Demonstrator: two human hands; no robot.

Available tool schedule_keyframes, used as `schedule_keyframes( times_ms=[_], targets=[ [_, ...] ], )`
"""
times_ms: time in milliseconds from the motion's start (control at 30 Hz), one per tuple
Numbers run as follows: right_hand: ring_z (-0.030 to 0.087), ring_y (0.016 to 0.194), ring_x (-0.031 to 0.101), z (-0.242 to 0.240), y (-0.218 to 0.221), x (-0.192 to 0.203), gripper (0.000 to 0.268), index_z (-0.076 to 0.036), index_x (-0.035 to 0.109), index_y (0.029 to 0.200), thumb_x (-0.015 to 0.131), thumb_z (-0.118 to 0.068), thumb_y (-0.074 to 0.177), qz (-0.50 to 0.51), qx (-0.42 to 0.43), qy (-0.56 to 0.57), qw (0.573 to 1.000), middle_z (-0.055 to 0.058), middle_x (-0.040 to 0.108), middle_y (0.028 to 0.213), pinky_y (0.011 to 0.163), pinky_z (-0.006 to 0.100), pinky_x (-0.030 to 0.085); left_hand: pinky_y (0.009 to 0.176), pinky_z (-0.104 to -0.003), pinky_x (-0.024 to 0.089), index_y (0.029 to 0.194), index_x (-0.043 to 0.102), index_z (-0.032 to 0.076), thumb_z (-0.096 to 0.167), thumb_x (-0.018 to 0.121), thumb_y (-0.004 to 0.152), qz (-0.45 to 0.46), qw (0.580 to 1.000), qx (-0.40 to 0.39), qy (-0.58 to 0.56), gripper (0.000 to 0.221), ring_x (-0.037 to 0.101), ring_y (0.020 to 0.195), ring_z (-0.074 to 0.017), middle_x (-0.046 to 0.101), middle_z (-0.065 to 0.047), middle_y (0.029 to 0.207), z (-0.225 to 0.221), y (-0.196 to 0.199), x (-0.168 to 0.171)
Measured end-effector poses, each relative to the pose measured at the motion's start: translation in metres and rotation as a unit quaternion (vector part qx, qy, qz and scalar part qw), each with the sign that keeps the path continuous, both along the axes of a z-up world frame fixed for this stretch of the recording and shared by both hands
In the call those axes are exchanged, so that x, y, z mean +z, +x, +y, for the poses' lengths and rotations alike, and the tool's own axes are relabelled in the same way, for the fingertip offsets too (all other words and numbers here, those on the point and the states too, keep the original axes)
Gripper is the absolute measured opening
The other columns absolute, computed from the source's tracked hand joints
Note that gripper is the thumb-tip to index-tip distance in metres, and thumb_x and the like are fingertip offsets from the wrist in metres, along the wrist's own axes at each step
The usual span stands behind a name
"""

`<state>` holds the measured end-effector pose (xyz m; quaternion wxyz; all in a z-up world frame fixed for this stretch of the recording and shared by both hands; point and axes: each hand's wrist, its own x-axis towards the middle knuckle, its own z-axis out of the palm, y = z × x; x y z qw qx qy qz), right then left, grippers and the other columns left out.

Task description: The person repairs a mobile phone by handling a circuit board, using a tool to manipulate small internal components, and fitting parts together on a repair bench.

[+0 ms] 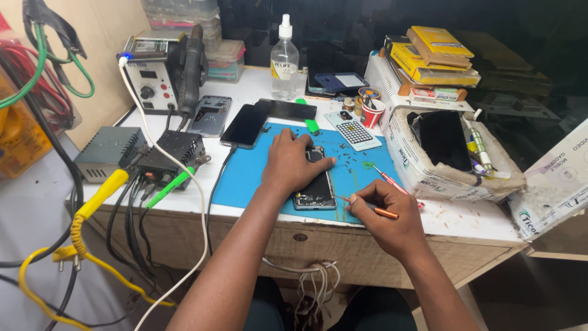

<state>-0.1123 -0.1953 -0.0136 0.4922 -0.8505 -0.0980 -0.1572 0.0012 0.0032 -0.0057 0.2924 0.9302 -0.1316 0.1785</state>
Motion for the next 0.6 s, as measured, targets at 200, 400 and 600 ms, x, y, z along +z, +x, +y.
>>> schedule_keyframes(
  times_ms=[200, 400, 600],
  targets=[
    [0.010, 0.063, 0.065, -0.007, 0.009, -0.006, 0.012, -0.002, 0.070, 0.086, 0.072, -0.014, 0.088, 0.032, 0.000, 0.093, 0.995, 0.008, 0.079, 0.078, 0.059, 0.026, 0.052, 0.104, -0.049, 0.046, 0.137, 0.058, -0.001, 0.045, 0.076, 0.079, -0.057, 0.991, 0.017, -0.117, 0.076, 0.052, 0.122, -0.0414, 0.051, -0.025, 0.130, 0.007, -0.016, -0.010],
    [0.010, 0.069, 0.067, -0.009, 0.014, -0.007, 0.012, 0.000, 0.074, 0.094, 0.070, -0.011, 0.090, 0.040, 0.001, 0.112, 0.993, 0.009, 0.080, 0.085, 0.064, 0.024, 0.054, 0.110, -0.052, 0.037, 0.145, 0.043, -0.008, 0.054, 0.086, 0.067, 0.011, 0.993, -0.081, -0.080, 0.109, 0.038, 0.136, -0.0508, 0.034, -0.036, 0.148, 0.018, -0.073, 0.006],
    [0.007, 0.079, 0.071, -0.010, 0.014, -0.005, 0.020, -0.001, 0.075, 0.100, 0.075, -0.008, 0.081, 0.082, 0.014, 0.129, 0.988, 0.006, 0.079, 0.087, 0.069, 0.023, 0.055, 0.114, -0.049, 0.034, 0.145, 0.049, -0.001, 0.055, 0.089, 0.062, 0.063, 0.989, -0.129, -0.048, 0.107, 0.033, 0.145, -0.0459, 0.030, -0.031, 0.157, 0.025, -0.072, 0.015]
  ],
)
